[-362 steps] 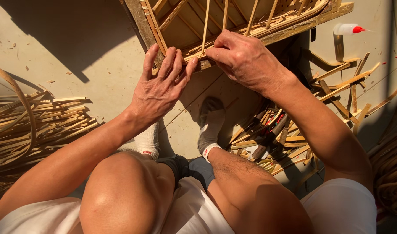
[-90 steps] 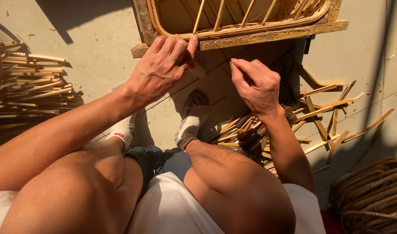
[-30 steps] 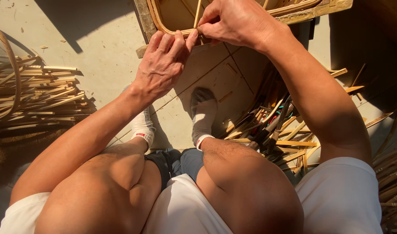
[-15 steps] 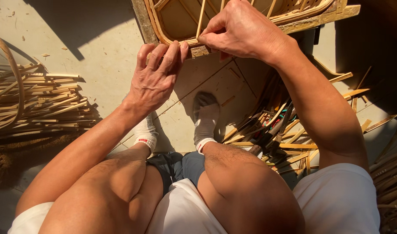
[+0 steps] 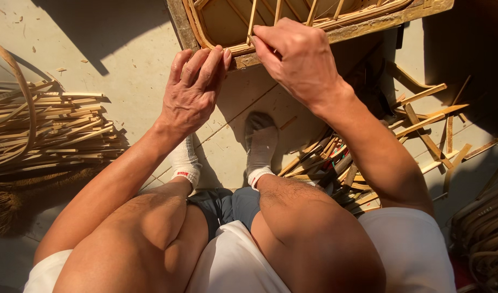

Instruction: The person applies glue to the frame of a rectangular basket and inserts thin wooden strips into slots. They use a knife to trim excess material and a hammer to tap the strips into place. The person continues adding and securing strips along the basket's edge.

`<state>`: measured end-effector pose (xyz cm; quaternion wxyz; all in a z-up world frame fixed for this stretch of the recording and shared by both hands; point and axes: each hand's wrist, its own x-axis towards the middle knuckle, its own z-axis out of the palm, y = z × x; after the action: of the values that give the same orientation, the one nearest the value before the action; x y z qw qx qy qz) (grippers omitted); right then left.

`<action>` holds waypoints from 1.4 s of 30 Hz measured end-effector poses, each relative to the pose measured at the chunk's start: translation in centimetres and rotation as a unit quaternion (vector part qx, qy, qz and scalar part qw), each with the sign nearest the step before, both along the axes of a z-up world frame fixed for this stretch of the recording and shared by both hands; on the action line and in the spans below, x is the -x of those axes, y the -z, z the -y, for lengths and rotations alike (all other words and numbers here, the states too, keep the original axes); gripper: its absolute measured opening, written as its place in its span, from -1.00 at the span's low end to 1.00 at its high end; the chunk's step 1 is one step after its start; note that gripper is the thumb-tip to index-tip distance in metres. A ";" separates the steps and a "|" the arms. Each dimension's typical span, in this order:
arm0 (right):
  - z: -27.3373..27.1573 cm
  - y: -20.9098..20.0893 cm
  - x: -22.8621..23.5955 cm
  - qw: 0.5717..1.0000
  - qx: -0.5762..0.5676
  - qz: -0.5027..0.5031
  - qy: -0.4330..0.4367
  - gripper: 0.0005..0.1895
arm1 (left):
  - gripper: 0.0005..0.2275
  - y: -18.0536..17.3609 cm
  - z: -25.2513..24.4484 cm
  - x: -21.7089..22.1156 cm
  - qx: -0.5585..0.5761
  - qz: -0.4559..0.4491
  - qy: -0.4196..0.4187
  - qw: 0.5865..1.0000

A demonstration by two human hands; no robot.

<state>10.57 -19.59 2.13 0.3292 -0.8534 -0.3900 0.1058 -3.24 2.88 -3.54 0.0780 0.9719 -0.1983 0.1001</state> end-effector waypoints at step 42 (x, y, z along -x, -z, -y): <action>2.7 -6.1 -1.5 0.957 0.148 0.225 -0.104 -0.62 | -0.84 -1.3 -0.3 -5.4 0.373 -0.242 -0.139 0.885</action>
<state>12.05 -22.32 8.27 0.0899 -0.8491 -0.5204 0.0011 2.19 3.21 -2.22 0.4652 0.8829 0.0154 -0.0620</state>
